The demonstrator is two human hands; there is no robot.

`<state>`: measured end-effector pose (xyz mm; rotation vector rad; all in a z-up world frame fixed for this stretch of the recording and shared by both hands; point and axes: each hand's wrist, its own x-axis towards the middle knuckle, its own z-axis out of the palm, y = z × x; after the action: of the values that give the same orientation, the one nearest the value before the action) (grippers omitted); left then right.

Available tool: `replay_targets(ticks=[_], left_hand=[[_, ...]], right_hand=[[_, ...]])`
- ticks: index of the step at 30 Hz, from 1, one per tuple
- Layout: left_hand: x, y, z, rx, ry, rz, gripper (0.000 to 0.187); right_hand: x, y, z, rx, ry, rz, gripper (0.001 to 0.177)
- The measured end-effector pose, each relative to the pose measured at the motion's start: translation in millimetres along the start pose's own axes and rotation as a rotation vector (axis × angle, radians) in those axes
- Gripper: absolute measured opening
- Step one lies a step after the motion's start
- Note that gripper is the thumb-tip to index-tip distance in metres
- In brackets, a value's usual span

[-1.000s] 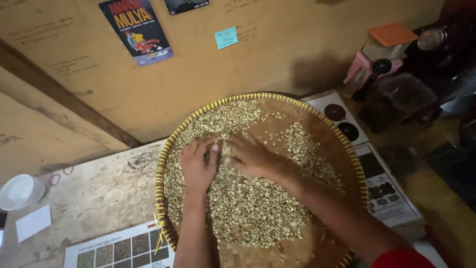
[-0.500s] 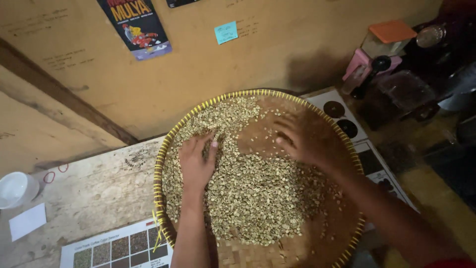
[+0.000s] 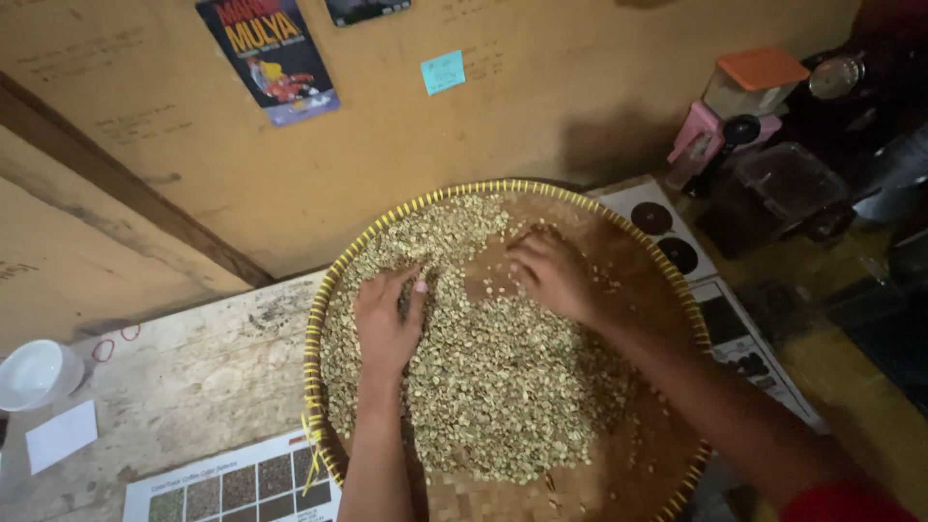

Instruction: Sorting green coffee beans in a bamboo tray to remove defects

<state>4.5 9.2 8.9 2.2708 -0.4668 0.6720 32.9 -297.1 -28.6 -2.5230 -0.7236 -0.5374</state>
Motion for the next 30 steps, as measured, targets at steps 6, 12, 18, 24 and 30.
replay_targets(ticks=[6,12,18,24,30], left_hand=[[5.6,1.6,-0.6,-0.037,0.002,0.036,0.022],[3.9,-7.5,6.5,-0.016,-0.021,0.029,0.022],[4.6,-7.2,8.3,-0.030,-0.029,-0.006,0.022],[7.7,2.8,-0.2,-0.024,-0.025,0.013,0.022],[7.8,3.9,0.8,-0.111,0.000,0.018,0.023]], right_hand=[[36.9,15.5,10.5,0.001,0.120,0.061,0.013],[47.3,11.1,19.9,-0.042,0.110,0.146,0.010],[49.3,7.0,25.6,-0.128,0.081,0.130,0.011],[41.5,19.5,27.6,-0.071,-0.219,0.352,0.040],[23.4,11.8,-1.5,1.292,0.019,1.055,0.022]])
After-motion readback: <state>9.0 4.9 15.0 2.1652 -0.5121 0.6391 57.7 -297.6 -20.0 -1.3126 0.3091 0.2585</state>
